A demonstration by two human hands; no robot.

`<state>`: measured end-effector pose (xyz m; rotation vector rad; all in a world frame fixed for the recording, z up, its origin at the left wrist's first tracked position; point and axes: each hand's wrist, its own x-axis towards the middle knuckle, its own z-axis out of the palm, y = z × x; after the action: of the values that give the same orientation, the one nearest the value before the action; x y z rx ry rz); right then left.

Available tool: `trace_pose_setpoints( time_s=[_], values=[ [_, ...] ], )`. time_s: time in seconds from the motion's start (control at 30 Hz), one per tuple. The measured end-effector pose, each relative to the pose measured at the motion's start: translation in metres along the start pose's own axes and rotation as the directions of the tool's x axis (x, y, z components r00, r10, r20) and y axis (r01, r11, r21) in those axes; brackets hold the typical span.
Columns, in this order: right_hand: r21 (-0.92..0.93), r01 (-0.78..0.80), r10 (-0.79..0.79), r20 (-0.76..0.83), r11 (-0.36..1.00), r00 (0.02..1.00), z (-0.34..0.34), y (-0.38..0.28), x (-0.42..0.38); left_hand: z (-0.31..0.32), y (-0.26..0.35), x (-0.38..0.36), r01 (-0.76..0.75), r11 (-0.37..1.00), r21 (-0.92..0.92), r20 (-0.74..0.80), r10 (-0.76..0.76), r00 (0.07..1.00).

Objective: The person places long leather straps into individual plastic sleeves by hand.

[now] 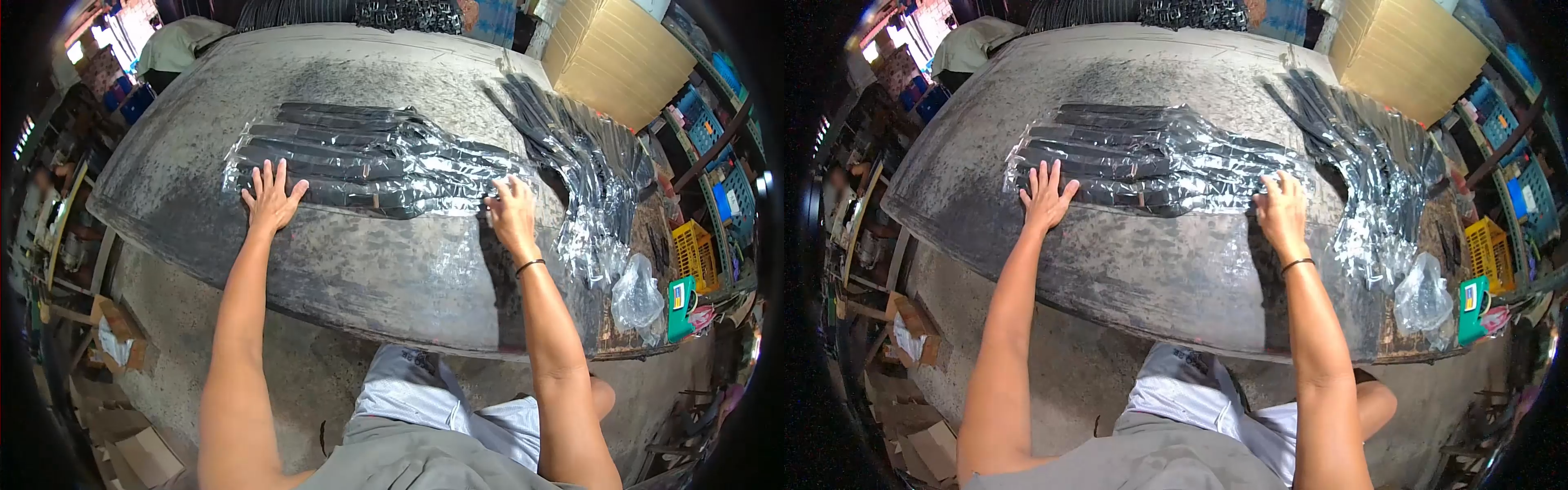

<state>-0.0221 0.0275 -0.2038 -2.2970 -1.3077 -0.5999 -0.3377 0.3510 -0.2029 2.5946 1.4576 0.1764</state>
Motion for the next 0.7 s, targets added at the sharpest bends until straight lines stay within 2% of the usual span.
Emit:
trace_pose_setpoints(
  time_s=[0.07,0.17,0.23,0.33,0.37,0.4,0.47,0.5,0.53,0.63,0.7],
  values=[
    [-0.02,0.071,-0.071,0.004,0.997,0.997,0.012,-0.007,0.008,0.003,0.0,-0.001,0.021,1.0,0.02,-0.082,-0.019,0.996],
    [-0.126,0.074,-0.071,0.022,0.989,0.997,0.02,-0.004,0.021,0.002,0.002,0.0,0.064,0.998,0.027,-0.065,-0.062,0.996],
    [-0.133,0.013,0.024,0.273,0.991,0.962,0.015,0.004,0.027,-0.002,0.005,-0.001,0.098,0.994,0.038,-0.018,-0.098,0.995],
    [-0.22,0.072,-0.013,0.261,0.973,0.965,0.011,0.019,0.033,-0.003,0.006,-0.002,0.104,0.994,0.042,-0.003,-0.104,0.995],
    [-0.252,0.1,-0.057,0.17,0.963,0.984,0.007,0.021,0.035,-0.004,0.006,-0.002,0.107,0.993,0.047,-0.007,-0.107,0.994],
    [-0.256,0.097,-0.053,0.172,0.962,0.984,0.006,0.025,0.035,-0.004,0.007,-0.001,0.103,0.994,0.045,-0.004,-0.103,0.995],
    [-0.32,0.09,-0.086,0.025,0.943,0.996,0.006,0.032,0.031,-0.004,0.007,0.0,0.109,0.992,0.065,0.03,-0.111,0.993],
    [-0.36,0.131,-0.096,0.111,0.924,0.989,0.003,0.03,0.028,-0.003,0.006,0.001,0.112,0.992,0.059,0.022,-0.113,0.993],
    [-0.351,0.149,-0.094,0.17,0.924,0.981,0.009,0.032,0.021,-0.003,0.007,0.001,0.106,0.992,0.061,0.023,-0.108,0.994],
    [-0.282,0.055,-0.033,0.083,0.958,0.996,0.016,0.032,0.004,-0.004,0.006,-0.001,0.114,0.992,0.057,0.022,-0.115,0.993],
    [-0.127,-0.044,0.051,0.049,0.991,0.998,-0.005,0.021,-0.004,-0.003,0.006,-0.002,0.095,0.993,0.07,-0.024,-0.094,0.995]
  ],
)
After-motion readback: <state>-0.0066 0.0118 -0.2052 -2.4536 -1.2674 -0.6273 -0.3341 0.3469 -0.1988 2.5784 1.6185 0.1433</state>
